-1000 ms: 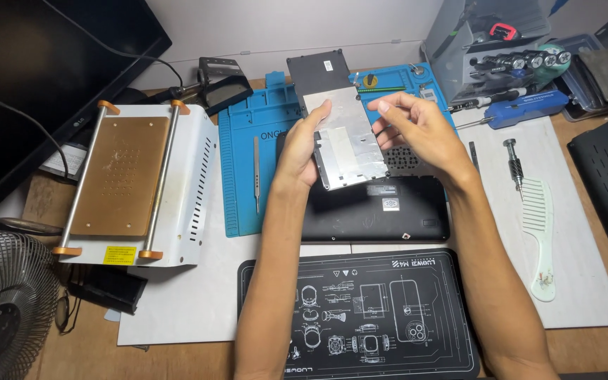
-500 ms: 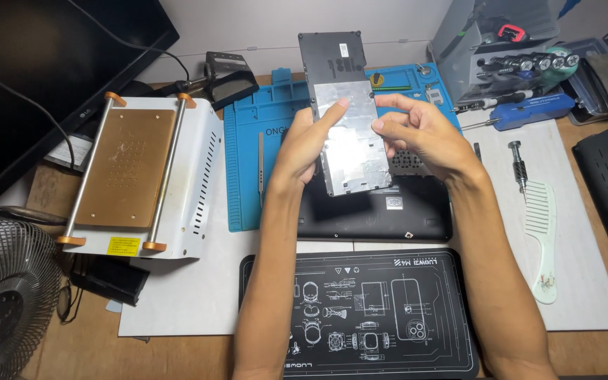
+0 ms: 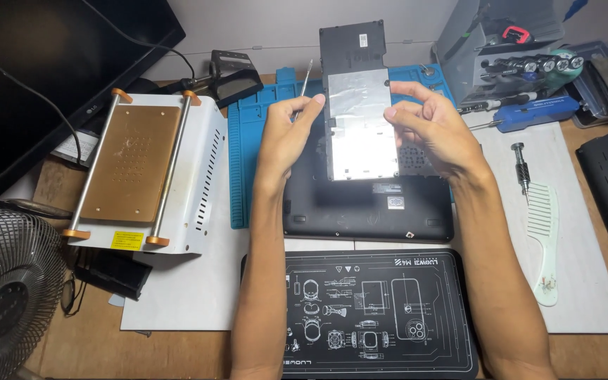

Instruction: Disassembling a laptop by removing screws and prying off the back cover to access internal components.

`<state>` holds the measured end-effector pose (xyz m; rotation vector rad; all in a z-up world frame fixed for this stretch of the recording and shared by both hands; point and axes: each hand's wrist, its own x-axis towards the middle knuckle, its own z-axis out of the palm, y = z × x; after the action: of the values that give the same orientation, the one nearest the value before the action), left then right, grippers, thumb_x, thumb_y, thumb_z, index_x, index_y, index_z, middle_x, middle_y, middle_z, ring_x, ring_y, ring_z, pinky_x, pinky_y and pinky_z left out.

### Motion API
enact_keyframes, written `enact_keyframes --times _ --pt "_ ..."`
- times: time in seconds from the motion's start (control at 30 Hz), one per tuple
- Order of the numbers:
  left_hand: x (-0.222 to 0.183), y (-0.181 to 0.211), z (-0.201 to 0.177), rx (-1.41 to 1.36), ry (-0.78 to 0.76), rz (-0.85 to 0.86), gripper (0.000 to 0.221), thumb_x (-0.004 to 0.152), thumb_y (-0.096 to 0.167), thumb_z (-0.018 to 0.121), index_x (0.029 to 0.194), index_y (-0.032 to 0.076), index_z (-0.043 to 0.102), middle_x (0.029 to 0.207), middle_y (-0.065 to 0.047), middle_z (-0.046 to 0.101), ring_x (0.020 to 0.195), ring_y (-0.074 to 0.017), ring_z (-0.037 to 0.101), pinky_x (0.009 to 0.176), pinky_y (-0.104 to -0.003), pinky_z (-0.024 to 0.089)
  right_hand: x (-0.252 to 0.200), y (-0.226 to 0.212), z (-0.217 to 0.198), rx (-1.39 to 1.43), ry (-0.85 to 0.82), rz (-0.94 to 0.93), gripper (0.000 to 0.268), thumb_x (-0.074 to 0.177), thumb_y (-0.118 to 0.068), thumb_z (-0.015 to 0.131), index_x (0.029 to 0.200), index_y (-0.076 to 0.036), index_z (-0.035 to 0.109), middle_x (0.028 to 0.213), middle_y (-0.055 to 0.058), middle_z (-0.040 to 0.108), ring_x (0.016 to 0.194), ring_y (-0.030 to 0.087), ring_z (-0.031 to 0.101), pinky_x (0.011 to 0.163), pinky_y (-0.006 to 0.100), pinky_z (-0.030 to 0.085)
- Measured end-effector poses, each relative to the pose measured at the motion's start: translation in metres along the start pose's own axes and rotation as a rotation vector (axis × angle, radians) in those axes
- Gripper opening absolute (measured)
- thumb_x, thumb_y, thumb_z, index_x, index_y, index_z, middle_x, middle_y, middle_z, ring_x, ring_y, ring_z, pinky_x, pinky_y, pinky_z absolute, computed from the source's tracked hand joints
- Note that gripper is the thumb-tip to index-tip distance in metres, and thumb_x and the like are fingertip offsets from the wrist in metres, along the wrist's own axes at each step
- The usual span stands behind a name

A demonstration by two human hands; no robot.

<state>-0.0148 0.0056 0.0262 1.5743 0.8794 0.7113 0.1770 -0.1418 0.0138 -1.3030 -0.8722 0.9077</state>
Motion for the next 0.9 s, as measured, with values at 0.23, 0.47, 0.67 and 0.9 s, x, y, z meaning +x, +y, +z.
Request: enact_keyframes --times 0.23,0.47,0.67,0.9 --pt "-0.009 0.01 0.0 0.057 0.0 -0.026 0.029 0.093 0.04 0.067 0.099 0.016 0.081 0.081 -0.008 0.072 0.085 -0.018 0.064 0.076 -0.036 0.057 -0.004 -0.006 0.001 -0.019 0.006 0.0 0.052 0.095 -0.01 0.07 0.142 0.002 0.052 0.084 0.007 0.066 0.065 0.007 0.063 0.06 0.023 0.061" --pt "-0.005 0.002 -0.006 0.258 -0.025 0.019 0.026 0.097 0.031 0.062 0.097 0.013 0.08 0.048 0.005 0.045 0.049 -0.0075 0.045 0.055 -0.024 0.044 -0.004 -0.008 0.004 -0.043 -0.012 0.006 0.052 0.095 -0.011 0.069 0.143 0.001 0.052 0.085 0.007 0.066 0.065 0.006 0.061 0.061 0.023 0.06" --pt "-0.038 0.041 -0.03 0.493 0.003 0.02 0.023 0.097 0.02 0.06 0.094 0.005 0.077 0.048 -0.001 0.05 0.051 -0.0168 0.049 0.057 -0.033 0.043 -0.006 -0.005 0.032 -0.015 -0.076 0.008 0.059 0.093 -0.008 0.07 0.146 0.002 0.047 0.085 0.008 0.065 0.064 0.01 0.063 0.06 0.025 0.06" --pt "-0.059 0.046 -0.095 0.694 0.221 -0.115 0.024 0.099 0.019 0.054 0.093 0.01 0.075 0.089 -0.018 0.076 0.094 -0.0411 0.072 0.084 -0.052 0.055 0.01 0.016 0.12 0.114 -0.195 0.067 0.056 0.092 -0.007 0.071 0.142 0.0 0.045 0.087 0.011 0.068 0.06 0.018 0.07 0.057 0.031 0.064"
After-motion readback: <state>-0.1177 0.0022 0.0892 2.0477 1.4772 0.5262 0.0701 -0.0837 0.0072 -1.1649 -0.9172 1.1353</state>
